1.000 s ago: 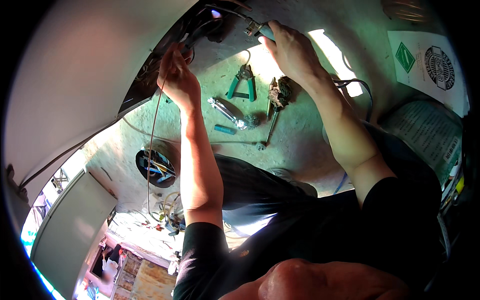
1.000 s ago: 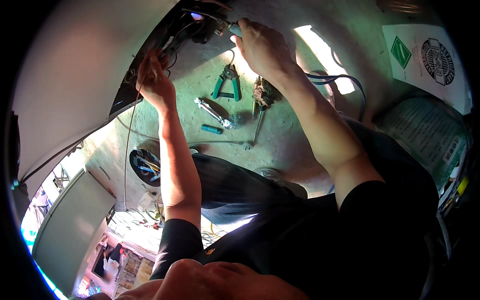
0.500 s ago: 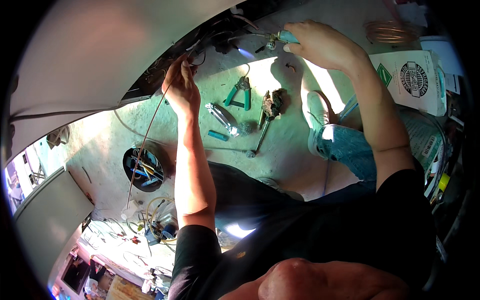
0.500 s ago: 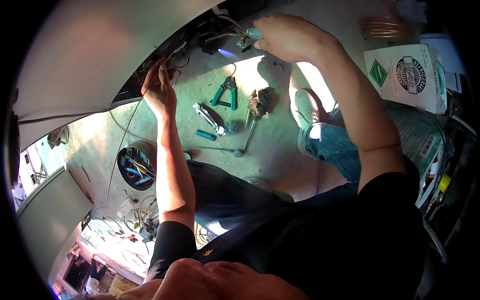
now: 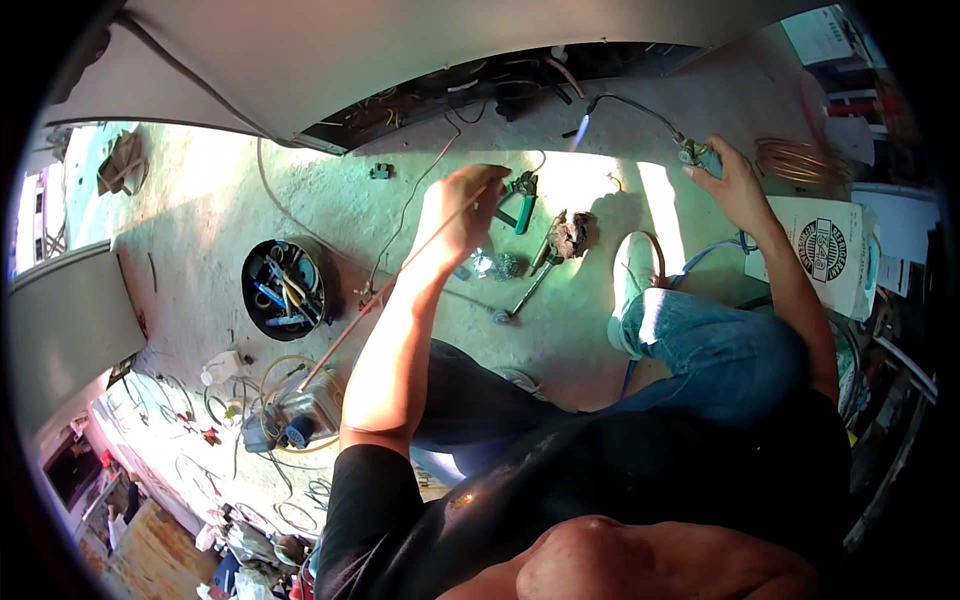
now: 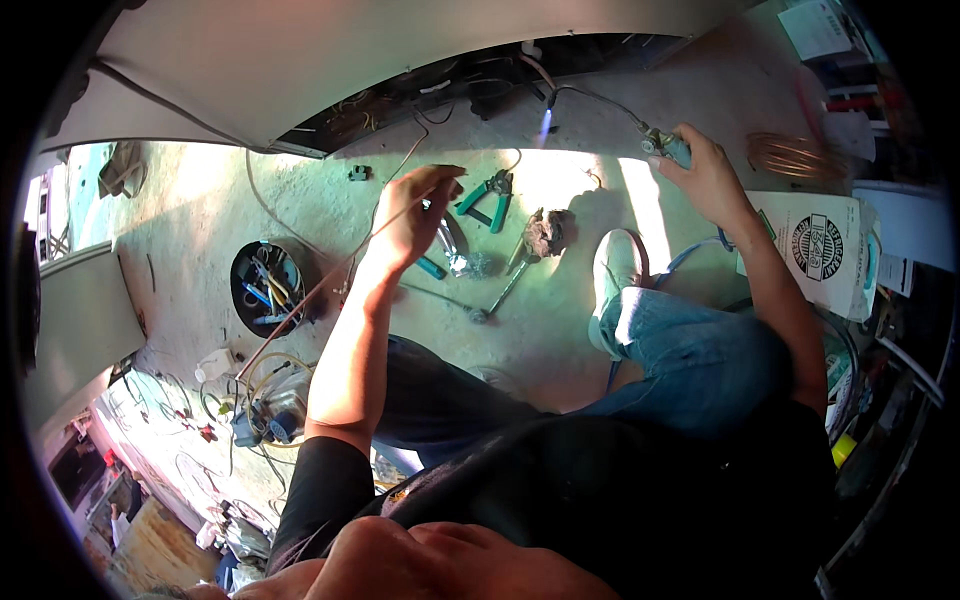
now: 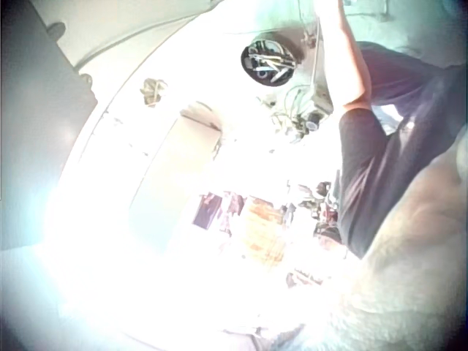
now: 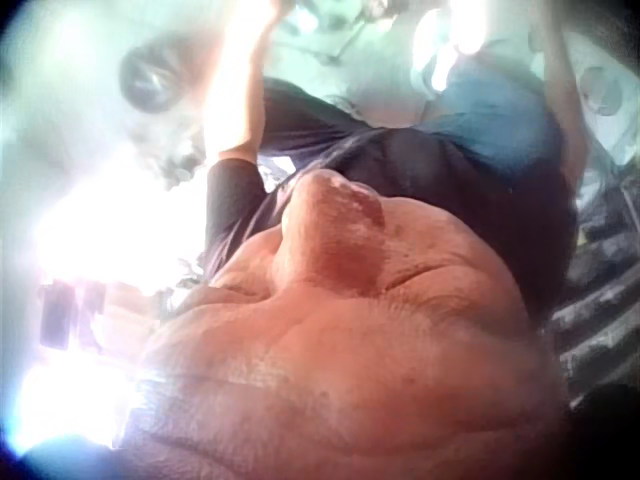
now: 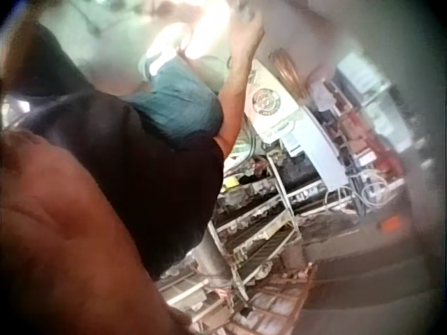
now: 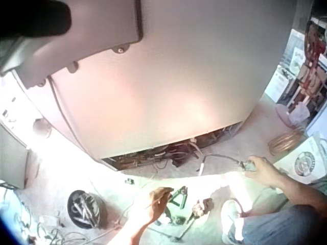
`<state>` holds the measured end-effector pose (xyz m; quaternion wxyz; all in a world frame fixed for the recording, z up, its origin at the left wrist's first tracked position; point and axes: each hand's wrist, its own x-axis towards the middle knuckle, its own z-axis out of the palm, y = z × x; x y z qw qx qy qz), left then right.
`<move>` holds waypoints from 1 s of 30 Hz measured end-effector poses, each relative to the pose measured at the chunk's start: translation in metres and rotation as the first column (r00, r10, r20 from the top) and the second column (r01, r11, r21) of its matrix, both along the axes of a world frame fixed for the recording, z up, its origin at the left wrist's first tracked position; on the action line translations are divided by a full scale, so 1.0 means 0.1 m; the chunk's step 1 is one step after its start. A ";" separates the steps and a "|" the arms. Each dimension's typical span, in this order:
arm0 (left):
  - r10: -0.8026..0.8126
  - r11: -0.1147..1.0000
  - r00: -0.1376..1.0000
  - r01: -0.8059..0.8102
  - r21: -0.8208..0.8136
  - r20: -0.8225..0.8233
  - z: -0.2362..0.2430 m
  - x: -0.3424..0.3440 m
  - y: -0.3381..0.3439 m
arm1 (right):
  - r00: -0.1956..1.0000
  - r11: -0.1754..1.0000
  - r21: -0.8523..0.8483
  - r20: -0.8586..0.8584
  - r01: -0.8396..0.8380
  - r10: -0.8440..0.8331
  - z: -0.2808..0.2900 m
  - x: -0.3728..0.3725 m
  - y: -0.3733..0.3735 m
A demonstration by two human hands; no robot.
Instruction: The person sits on the floor and uses a blowtorch to heat copper pipes and fittings. They apply solder to the heated joints to create a seal. The person repeats this process for multiple connections under a cabinet.
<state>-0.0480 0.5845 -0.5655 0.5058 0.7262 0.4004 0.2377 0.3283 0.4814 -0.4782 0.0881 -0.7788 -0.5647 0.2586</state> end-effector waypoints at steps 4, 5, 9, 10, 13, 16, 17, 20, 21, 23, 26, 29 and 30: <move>-0.312 0.934 0.918 0.343 0.097 -0.244 -0.04 0.08 -0.29 | 0.998 0.991 0.129 -0.056 -0.022 0.029 -0.12 -0.19 0.08; -0.366 0.890 0.880 0.426 0.163 -0.305 -0.14 0.07 -0.37 | 0.994 0.990 0.136 -0.102 -0.035 0.050 -0.10 -0.24 0.15; -0.492 0.797 0.797 0.574 0.188 -0.350 -0.34 0.11 -0.54 | 0.988 0.981 0.190 -0.135 -0.048 0.074 -0.10 -0.21 0.22; -0.502 0.800 0.800 0.574 0.175 -0.328 -0.36 0.12 -0.55 | 0.989 0.986 0.164 -0.141 -0.020 0.044 -0.07 -0.22 0.22; -0.515 0.802 0.810 0.570 0.175 -0.281 -0.37 0.15 -0.56 | 0.988 0.988 0.150 -0.152 0.037 -0.014 -0.06 -0.13 0.14; -0.522 0.819 0.816 0.561 0.121 -0.251 -0.37 0.20 -0.57 | 0.999 0.980 0.193 -0.035 0.036 -0.030 -0.18 0.01 -0.03; -0.529 0.818 0.810 0.566 0.101 -0.253 -0.37 0.21 -0.57 | 0.998 0.979 0.191 -0.033 0.067 -0.062 -0.18 0.03 -0.08; -0.541 0.818 0.792 0.574 0.044 -0.282 -0.37 0.25 -0.57 | 0.989 0.971 0.192 -0.069 0.143 -0.132 -0.32 0.07 -0.18; -0.548 0.812 0.778 0.583 0.028 -0.306 -0.38 0.26 -0.57 | 0.985 0.968 0.195 -0.096 0.157 -0.141 -0.36 0.07 -0.21; -0.539 0.821 0.792 0.570 0.032 -0.288 -0.44 0.29 -0.59 | 0.970 0.965 0.171 -0.176 0.200 -0.170 -0.43 0.12 -0.26; -0.539 0.824 0.786 0.566 0.003 -0.304 -0.41 0.33 -0.59 | 0.952 0.958 0.173 -0.248 0.227 -0.181 -0.47 0.16 -0.28; -0.559 0.806 0.748 0.591 -0.024 -0.358 -0.38 0.38 -0.57 | 0.975 0.941 0.293 -0.187 0.172 -0.120 -0.49 0.10 -0.27; -0.567 0.797 0.732 0.603 -0.030 -0.377 -0.39 0.39 -0.57 | 0.974 0.938 0.298 -0.191 0.175 -0.121 -0.50 0.10 -0.27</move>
